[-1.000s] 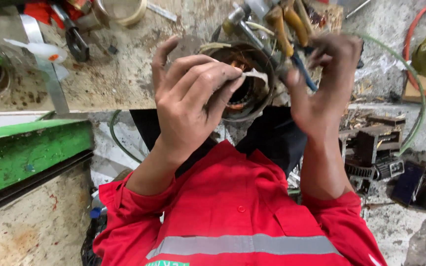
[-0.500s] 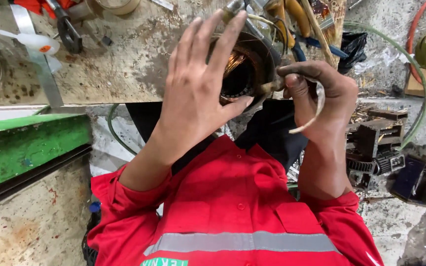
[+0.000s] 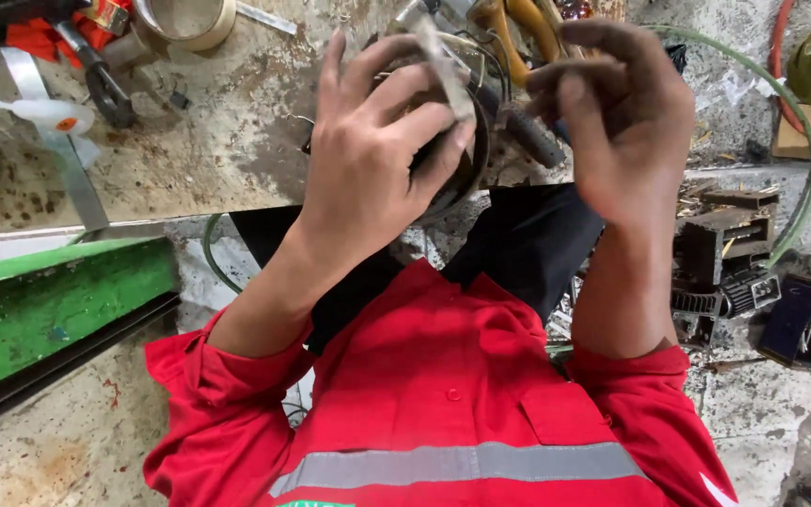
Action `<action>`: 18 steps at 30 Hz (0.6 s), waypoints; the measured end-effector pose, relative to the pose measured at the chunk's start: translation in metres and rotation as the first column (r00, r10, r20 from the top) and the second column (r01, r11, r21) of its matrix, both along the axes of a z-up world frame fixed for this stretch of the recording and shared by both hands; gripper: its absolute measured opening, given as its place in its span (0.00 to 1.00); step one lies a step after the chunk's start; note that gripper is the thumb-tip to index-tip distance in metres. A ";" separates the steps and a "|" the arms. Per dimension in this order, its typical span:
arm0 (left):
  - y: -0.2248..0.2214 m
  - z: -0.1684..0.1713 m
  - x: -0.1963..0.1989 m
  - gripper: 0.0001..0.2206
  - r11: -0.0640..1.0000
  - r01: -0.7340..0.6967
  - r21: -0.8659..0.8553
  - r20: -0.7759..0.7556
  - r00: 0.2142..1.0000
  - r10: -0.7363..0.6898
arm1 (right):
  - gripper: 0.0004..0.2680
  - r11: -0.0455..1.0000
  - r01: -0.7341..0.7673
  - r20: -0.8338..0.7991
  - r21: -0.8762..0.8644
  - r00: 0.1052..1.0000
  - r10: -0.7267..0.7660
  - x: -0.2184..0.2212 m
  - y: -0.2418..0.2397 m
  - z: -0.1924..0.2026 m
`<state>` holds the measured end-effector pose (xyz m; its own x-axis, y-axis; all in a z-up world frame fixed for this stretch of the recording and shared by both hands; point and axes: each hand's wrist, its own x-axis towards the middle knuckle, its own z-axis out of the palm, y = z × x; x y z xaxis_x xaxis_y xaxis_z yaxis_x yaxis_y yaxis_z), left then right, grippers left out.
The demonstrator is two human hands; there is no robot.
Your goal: Adjusting and organizing copper windings and internal wiring inside a motor stator using a wooden stick and hands.
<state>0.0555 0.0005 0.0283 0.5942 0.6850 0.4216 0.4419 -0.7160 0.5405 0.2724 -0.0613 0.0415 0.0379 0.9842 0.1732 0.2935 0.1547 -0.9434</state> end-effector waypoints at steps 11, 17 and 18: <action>0.045 0.019 -0.017 0.06 0.877 0.478 -0.037 0.248 0.855 -0.455 | 0.17 0.999 0.020 0.889 0.047 0.455 -0.051 0.009 0.013 -0.084; 0.050 0.010 -0.008 0.07 0.876 0.476 0.082 0.215 0.850 -0.482 | 0.16 0.937 0.098 0.769 0.336 0.547 -0.333 0.046 0.058 -0.095; 0.051 0.009 -0.010 0.07 0.878 0.473 0.077 0.169 0.862 -0.479 | 0.12 0.951 0.103 0.851 0.292 0.426 -0.307 0.053 0.062 -0.102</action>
